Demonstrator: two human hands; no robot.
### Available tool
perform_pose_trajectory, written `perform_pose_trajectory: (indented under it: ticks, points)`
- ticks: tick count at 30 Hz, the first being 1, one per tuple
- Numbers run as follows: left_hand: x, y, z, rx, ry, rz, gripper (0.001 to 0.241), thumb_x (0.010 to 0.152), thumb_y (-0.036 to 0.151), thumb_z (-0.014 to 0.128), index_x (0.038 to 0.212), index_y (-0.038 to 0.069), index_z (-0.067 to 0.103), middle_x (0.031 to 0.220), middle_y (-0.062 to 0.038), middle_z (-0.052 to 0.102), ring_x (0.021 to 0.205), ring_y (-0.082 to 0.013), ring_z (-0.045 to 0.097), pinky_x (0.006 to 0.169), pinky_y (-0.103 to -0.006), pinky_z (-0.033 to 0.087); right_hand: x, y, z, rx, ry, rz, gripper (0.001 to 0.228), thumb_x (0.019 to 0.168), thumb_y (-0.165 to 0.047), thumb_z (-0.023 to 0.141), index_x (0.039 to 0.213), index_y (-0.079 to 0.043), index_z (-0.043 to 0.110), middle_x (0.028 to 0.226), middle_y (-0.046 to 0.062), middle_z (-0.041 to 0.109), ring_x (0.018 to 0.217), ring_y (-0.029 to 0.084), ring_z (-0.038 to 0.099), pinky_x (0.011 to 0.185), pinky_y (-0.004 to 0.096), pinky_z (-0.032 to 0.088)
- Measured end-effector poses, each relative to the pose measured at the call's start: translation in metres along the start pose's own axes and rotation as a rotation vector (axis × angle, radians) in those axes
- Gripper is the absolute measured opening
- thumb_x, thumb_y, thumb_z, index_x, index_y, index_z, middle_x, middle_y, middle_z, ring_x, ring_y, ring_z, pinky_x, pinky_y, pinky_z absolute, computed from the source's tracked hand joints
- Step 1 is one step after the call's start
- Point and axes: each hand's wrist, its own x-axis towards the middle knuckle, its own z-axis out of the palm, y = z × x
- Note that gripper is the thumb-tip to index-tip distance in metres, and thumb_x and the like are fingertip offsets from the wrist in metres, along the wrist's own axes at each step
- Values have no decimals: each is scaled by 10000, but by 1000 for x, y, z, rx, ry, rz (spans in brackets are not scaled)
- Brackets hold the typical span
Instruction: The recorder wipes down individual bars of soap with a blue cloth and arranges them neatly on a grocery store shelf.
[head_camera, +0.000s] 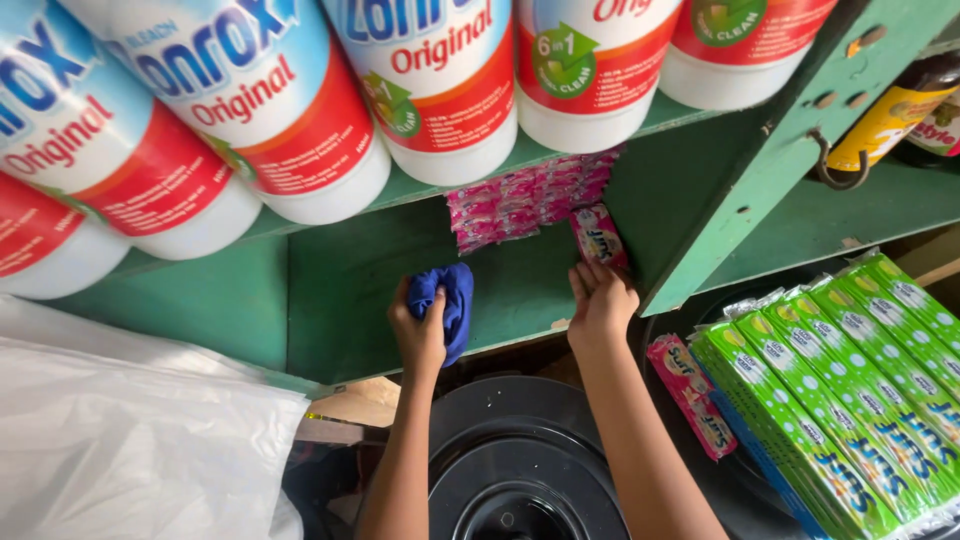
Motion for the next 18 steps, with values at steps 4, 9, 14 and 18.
perform_pose_trajectory:
  ticks: [4, 9, 14, 18]
  points:
    - [1, -9, -1, -6, -17, 23, 414, 826, 206, 785, 1135, -54, 696, 1033, -264, 708, 1097, -374, 694, 951, -445, 521, 18, 8, -1, -25, -8, -34, 651, 874, 52, 730, 1371, 36, 310, 1249, 268, 482, 1144, 478, 651, 1019, 666, 565]
    - [0, -2, 0, 14, -15, 36, 409, 825, 225, 785, 1118, -44, 692, 1018, -254, 715, 1079, -377, 705, 934, -443, 533, 4, -3, 13, -128, -6, -35, 644, 850, 27, 726, 1375, 50, 353, 1199, 233, 515, 1064, 403, 659, 960, 621, 615]
    - [0, -3, 0, 11, -18, 57, 399, 832, 226, 783, 1107, -45, 686, 1010, -255, 714, 1066, -387, 707, 921, -445, 541, 2, -11, 25, -297, 41, -42, 572, 879, -48, 730, 1371, 63, 460, 1128, 192, 516, 968, 297, 632, 862, 564, 679]
    - [-3, 7, -2, -7, -22, 85, 292, 835, 188, 752, 1021, -30, 693, 923, -240, 708, 991, -375, 721, 870, -438, 547, 14, -7, 29, -274, 144, -32, 372, 881, -122, 713, 1216, -23, 584, 972, 141, 627, 775, 284, 662, 713, 575, 702]
